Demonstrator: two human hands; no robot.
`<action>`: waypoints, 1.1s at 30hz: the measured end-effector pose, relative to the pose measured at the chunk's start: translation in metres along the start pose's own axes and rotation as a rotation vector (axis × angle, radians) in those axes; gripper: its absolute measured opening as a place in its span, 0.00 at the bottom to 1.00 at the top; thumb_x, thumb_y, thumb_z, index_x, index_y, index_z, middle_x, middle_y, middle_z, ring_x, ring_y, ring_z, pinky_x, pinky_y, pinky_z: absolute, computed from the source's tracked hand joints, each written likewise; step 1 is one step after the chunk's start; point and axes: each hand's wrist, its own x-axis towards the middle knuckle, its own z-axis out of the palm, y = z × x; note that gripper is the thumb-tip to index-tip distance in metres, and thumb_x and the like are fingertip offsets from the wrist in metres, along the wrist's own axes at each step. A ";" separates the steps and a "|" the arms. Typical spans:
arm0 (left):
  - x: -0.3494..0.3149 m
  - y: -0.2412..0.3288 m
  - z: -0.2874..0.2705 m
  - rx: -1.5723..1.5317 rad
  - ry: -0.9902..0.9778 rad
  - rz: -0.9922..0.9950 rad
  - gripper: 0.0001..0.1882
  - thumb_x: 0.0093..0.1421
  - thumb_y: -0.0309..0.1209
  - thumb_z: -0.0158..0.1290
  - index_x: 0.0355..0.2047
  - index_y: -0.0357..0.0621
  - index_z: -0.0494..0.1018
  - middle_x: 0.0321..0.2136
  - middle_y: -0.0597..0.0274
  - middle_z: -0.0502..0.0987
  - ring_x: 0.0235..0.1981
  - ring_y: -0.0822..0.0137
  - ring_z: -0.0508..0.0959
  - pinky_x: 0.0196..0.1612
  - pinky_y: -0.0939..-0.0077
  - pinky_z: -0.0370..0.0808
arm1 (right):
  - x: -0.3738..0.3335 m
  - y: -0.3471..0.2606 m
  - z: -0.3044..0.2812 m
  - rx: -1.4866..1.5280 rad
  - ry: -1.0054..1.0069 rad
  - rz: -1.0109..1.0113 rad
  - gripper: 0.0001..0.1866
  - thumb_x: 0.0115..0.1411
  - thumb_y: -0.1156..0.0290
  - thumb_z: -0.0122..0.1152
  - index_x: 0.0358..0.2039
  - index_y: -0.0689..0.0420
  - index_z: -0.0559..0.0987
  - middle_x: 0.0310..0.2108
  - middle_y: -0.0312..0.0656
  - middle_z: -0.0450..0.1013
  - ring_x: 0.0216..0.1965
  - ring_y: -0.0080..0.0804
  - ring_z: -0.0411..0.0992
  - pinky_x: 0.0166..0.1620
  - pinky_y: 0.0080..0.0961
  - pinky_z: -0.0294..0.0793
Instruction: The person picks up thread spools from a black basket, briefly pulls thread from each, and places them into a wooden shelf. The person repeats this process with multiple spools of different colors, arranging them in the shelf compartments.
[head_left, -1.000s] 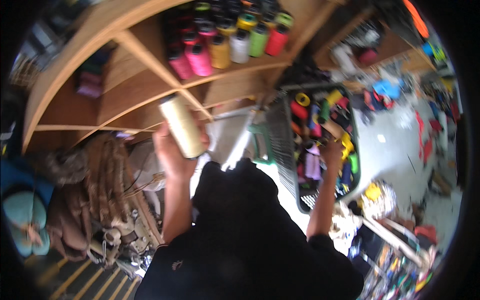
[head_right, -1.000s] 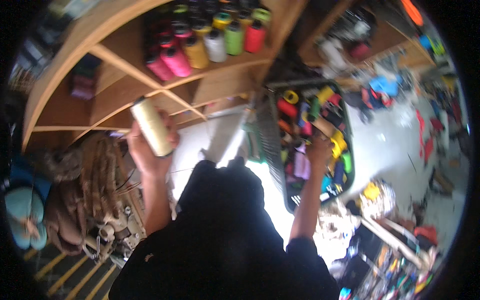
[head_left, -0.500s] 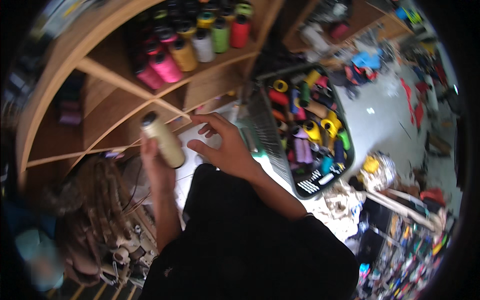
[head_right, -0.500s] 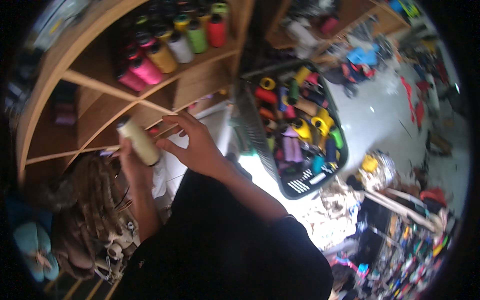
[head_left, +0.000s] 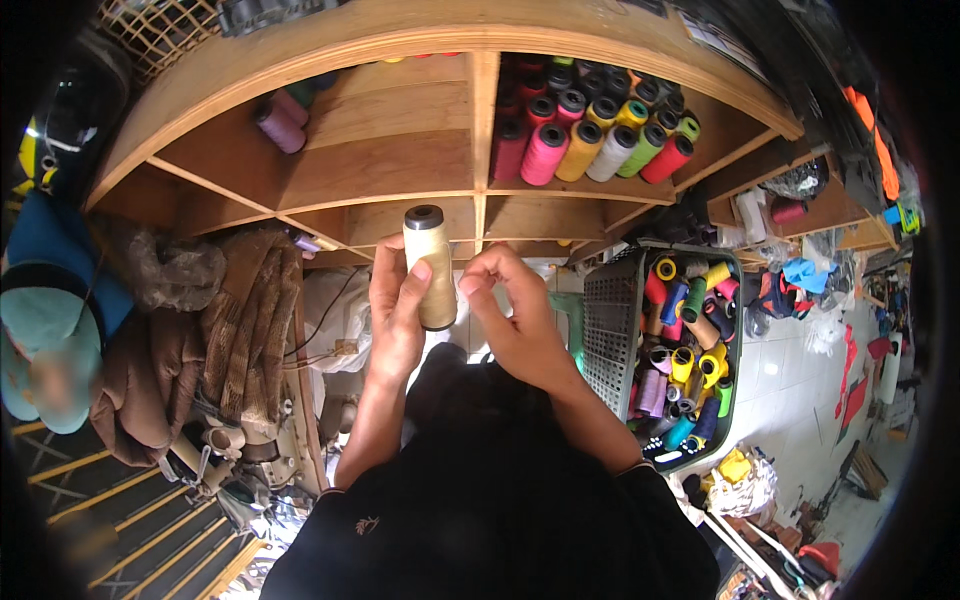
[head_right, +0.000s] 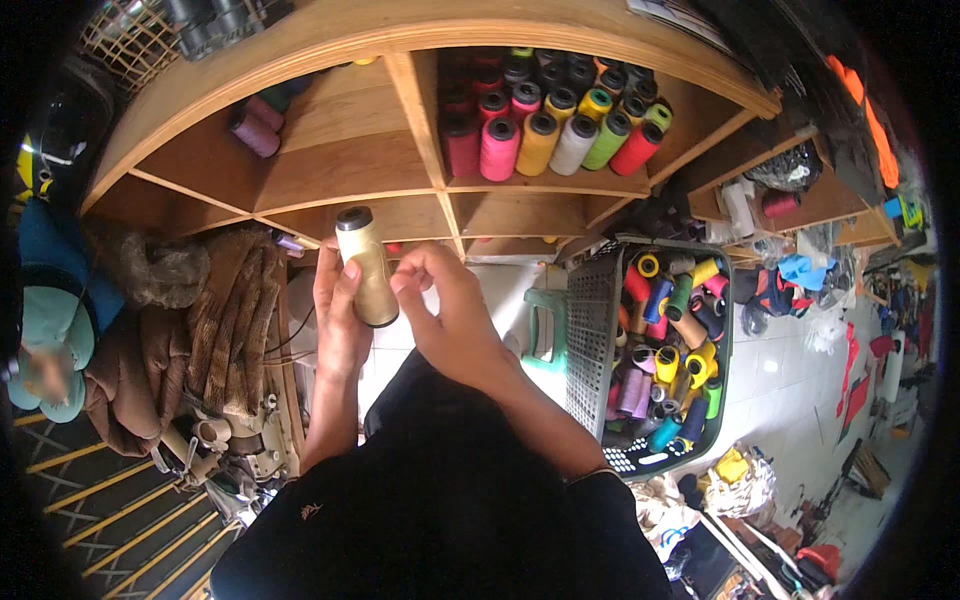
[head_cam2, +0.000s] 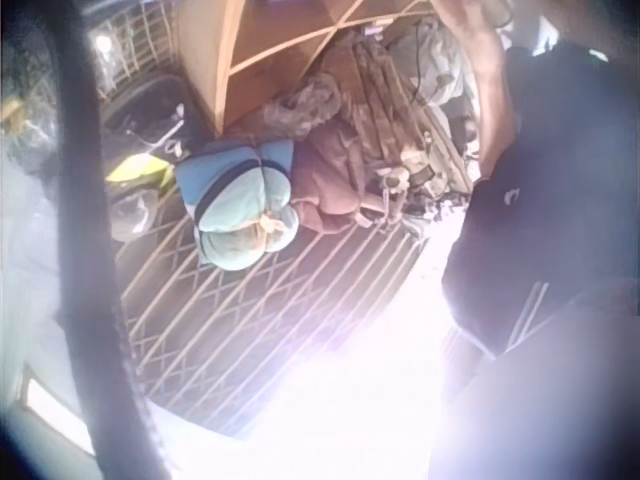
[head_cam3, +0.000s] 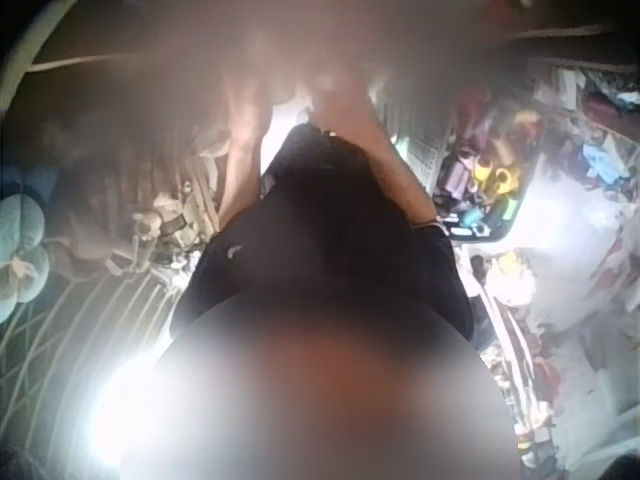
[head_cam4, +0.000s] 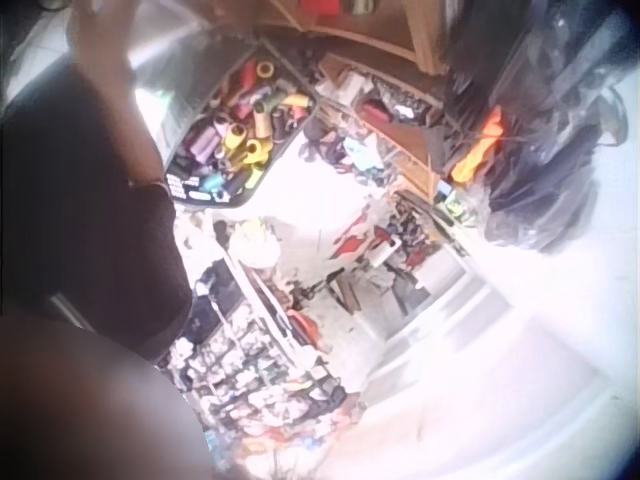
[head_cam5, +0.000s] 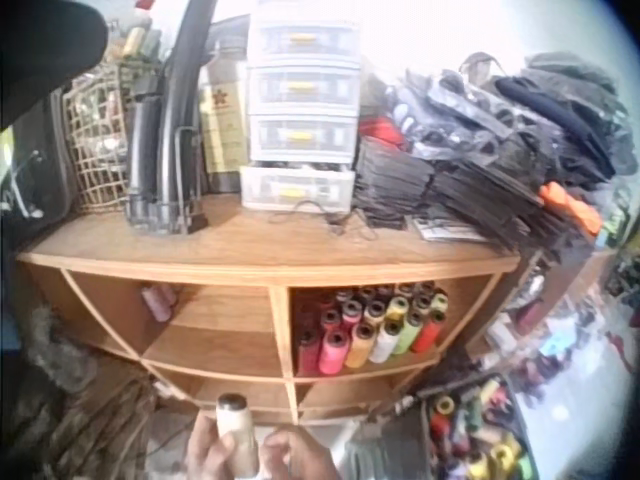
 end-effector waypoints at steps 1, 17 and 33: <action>0.001 0.001 -0.005 0.017 0.006 -0.025 0.17 0.64 0.37 0.51 0.48 0.42 0.64 0.40 0.62 0.71 0.42 0.74 0.70 0.46 0.77 0.67 | 0.000 0.003 0.002 0.064 -0.004 0.011 0.05 0.65 0.72 0.53 0.34 0.59 0.70 0.30 0.35 0.69 0.34 0.21 0.67 0.40 0.19 0.65; 0.015 0.027 -0.036 0.228 -0.015 0.223 0.16 0.64 0.30 0.53 0.48 0.38 0.64 0.41 0.60 0.72 0.43 0.72 0.70 0.49 0.76 0.66 | 0.034 0.000 0.058 -0.024 0.157 -0.070 0.06 0.59 0.75 0.60 0.31 0.63 0.72 0.29 0.40 0.70 0.31 0.24 0.69 0.37 0.21 0.69; 0.029 0.055 -0.091 0.220 0.024 -0.043 0.20 0.67 0.42 0.47 0.44 0.34 0.72 0.26 0.64 0.76 0.27 0.78 0.72 0.31 0.82 0.68 | 0.040 -0.027 0.060 -0.021 -0.132 0.227 0.05 0.64 0.73 0.55 0.33 0.61 0.71 0.22 0.28 0.63 0.22 0.10 0.54 0.25 0.13 0.52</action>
